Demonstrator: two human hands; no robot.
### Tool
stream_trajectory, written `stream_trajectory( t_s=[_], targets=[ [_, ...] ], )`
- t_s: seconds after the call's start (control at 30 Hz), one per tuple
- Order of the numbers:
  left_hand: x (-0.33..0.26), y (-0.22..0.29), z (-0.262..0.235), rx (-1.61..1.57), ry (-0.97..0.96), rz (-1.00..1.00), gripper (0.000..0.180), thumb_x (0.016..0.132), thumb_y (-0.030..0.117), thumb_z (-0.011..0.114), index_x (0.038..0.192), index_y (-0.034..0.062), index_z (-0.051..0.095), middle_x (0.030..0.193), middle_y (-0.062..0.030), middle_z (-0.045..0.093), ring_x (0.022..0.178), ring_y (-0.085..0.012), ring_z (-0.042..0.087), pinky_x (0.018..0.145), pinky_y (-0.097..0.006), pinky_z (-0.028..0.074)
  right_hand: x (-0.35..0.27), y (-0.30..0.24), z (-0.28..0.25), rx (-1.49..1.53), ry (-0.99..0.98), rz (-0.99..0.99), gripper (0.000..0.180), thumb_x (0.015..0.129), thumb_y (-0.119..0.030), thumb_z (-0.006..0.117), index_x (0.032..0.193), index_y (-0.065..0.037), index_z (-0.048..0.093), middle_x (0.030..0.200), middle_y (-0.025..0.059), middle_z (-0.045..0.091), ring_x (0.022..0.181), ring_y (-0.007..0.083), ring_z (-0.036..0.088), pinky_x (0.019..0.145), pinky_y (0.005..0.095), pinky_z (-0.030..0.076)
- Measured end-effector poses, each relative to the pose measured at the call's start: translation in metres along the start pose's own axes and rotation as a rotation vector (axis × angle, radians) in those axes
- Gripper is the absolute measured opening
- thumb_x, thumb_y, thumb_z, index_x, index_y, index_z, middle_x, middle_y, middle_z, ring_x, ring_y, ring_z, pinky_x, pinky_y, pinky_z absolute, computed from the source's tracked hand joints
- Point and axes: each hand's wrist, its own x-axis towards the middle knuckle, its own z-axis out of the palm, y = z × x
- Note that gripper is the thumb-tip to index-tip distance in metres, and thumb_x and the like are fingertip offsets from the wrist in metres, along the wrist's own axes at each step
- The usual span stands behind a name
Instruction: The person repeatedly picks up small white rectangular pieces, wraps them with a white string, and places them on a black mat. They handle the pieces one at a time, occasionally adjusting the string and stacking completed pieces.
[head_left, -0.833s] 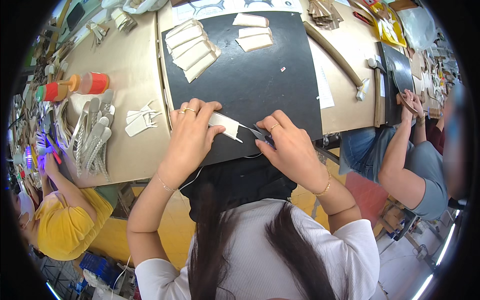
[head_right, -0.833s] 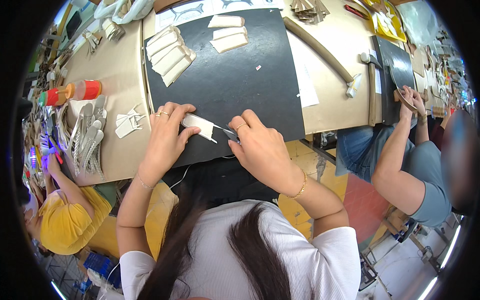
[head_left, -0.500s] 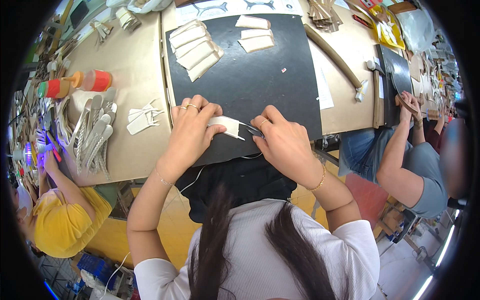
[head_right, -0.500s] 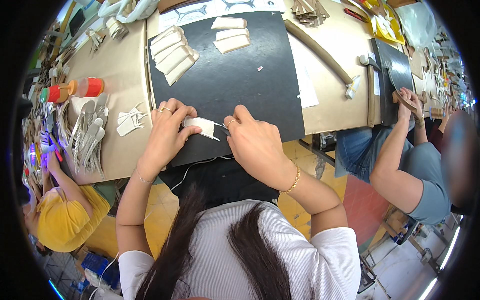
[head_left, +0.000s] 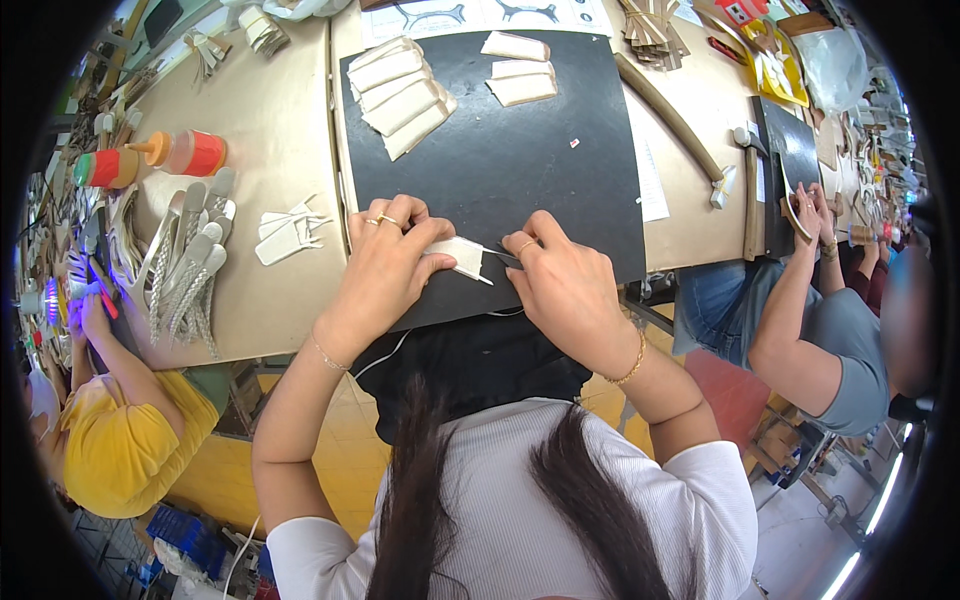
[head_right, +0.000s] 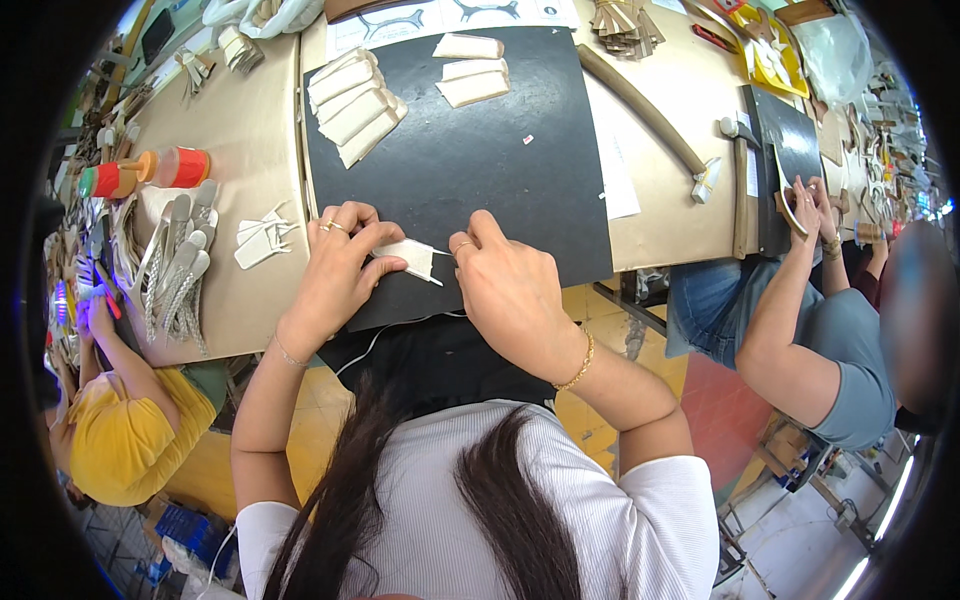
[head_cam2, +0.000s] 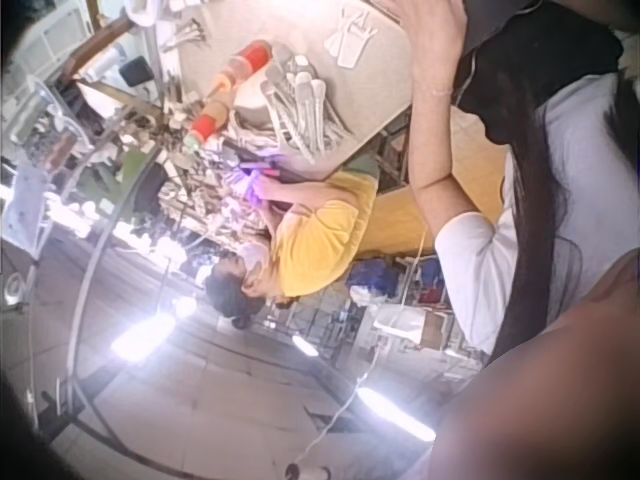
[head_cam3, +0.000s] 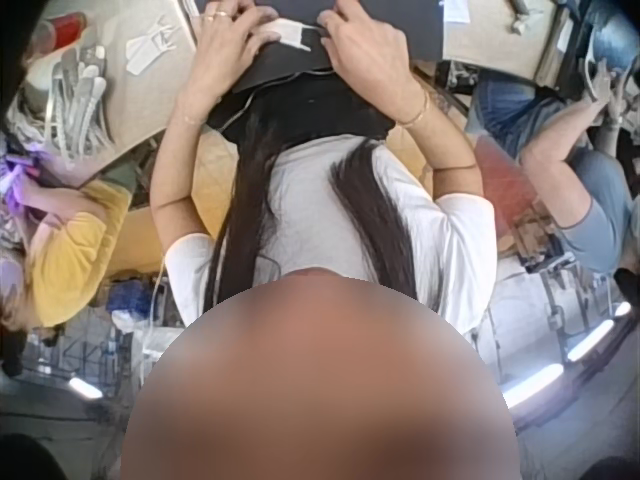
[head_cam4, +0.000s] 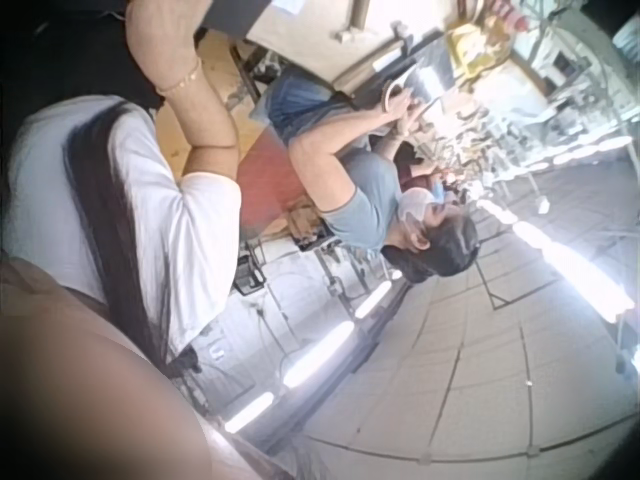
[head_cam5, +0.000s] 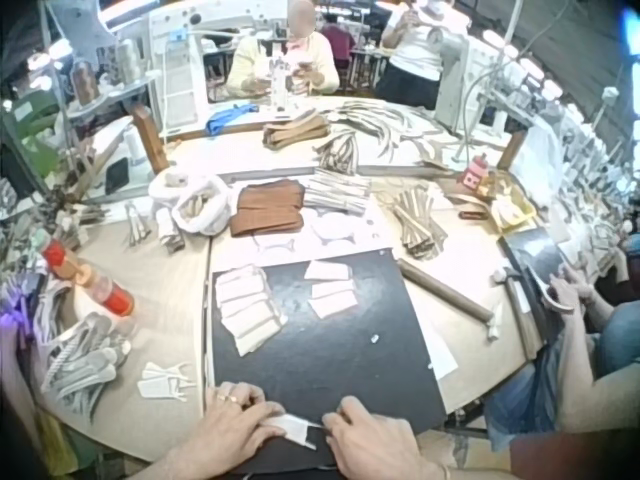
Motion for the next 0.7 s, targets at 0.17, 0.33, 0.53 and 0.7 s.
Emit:
stream_trajectory(
  t_s=[0.17,0.33,0.53,0.7],
  targets=[
    [-0.0007,-0.0007,-0.0009,-0.019,0.011,-0.005,0.031,0.085,0.023,0.080,0.109,0.0085,0.067,0.111,-0.0071,0.055,0.109,-0.0279,0.052,0.098,-0.041,0.036,-0.0011,-0.0009,0.0024,0.007,0.060,-0.040,0.017,0.087,-0.008,0.071,0.103,-0.002,0.067,0.101,0.0106,0.057,0.076,0.0289,0.070,0.064,0.0399,0.056],
    [-0.0018,-0.0018,0.0000,-0.029,0.006,0.015,0.032,0.085,0.023,0.080,0.108,0.0078,0.063,0.107,-0.0061,0.059,0.109,-0.0281,0.052,0.098,-0.040,0.035,-0.0008,-0.0017,0.0026,0.020,0.058,-0.040,0.019,0.087,-0.009,0.072,0.104,-0.002,0.067,0.101,0.0108,0.057,0.078,0.0293,0.071,0.065,0.0400,0.057],
    [-0.0057,-0.0022,0.0040,-0.036,0.077,0.046,0.032,0.085,0.021,0.080,0.108,0.0076,0.061,0.102,-0.0052,0.061,0.104,-0.0281,0.054,0.097,-0.041,0.036,0.0022,-0.0037,0.0023,0.036,0.040,-0.014,0.024,0.089,-0.013,0.073,0.111,-0.004,0.071,0.103,0.0091,0.060,0.075,0.0320,0.070,0.068,0.0410,0.057],
    [-0.0069,-0.0022,0.0050,-0.037,0.092,0.046,0.032,0.084,0.020,0.081,0.107,0.0077,0.061,0.101,-0.0045,0.061,0.101,-0.0272,0.055,0.096,-0.041,0.036,0.0053,-0.0058,0.0039,0.030,0.037,-0.006,0.022,0.089,-0.013,0.072,0.109,-0.004,0.071,0.102,0.0092,0.061,0.074,0.0328,0.070,0.068,0.0421,0.057]
  ],
)
